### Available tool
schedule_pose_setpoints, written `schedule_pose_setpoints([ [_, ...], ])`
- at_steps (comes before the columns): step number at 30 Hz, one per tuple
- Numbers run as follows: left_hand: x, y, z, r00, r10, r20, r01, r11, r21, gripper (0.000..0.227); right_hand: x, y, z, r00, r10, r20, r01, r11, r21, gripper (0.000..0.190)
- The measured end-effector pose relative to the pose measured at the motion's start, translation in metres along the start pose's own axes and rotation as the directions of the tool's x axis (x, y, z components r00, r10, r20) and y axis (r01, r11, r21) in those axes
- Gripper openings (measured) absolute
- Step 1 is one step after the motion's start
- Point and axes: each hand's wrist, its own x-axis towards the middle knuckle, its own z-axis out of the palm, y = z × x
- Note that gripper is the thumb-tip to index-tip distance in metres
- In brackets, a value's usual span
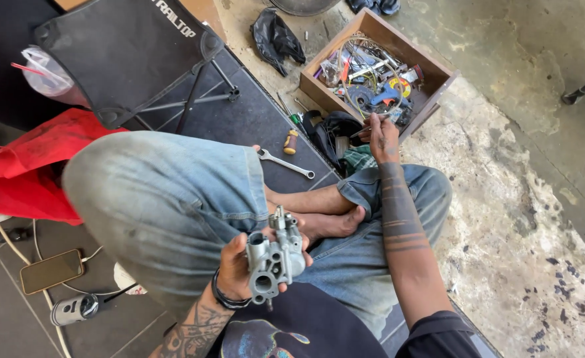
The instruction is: Testing and adjusting the internal mechanisms of a motorcycle carburetor using a small tool
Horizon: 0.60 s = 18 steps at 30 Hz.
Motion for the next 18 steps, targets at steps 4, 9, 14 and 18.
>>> schedule_pose_setpoints([
  [4, 0.022, -0.017, -0.001, 0.998, -0.065, 0.002, 0.065, 0.993, -0.104, 0.089, -0.015, -0.007, 0.0, 0.98, -0.171, 0.099, 0.197, 0.852, -0.485, 0.039],
  [9, 0.031, -0.036, -0.014, 0.989, -0.053, -0.137, 0.049, 0.998, -0.032, 0.092, -0.008, 0.02, 0.017, 0.891, -0.376, 0.253, 0.453, 0.744, -0.491, 0.027],
  [14, 0.042, -0.045, -0.016, 0.969, -0.046, -0.242, 0.062, 0.997, 0.056, 0.092, -0.009, -0.012, 0.033, 0.912, 0.144, 0.384, -0.113, 0.988, -0.102, 0.044],
  [18, 0.064, -0.05, -0.009, 0.957, -0.059, -0.285, 0.069, 0.997, 0.028, 0.097, -0.009, -0.033, 0.033, 0.975, -0.064, 0.213, 0.092, 0.988, -0.127, 0.036],
])
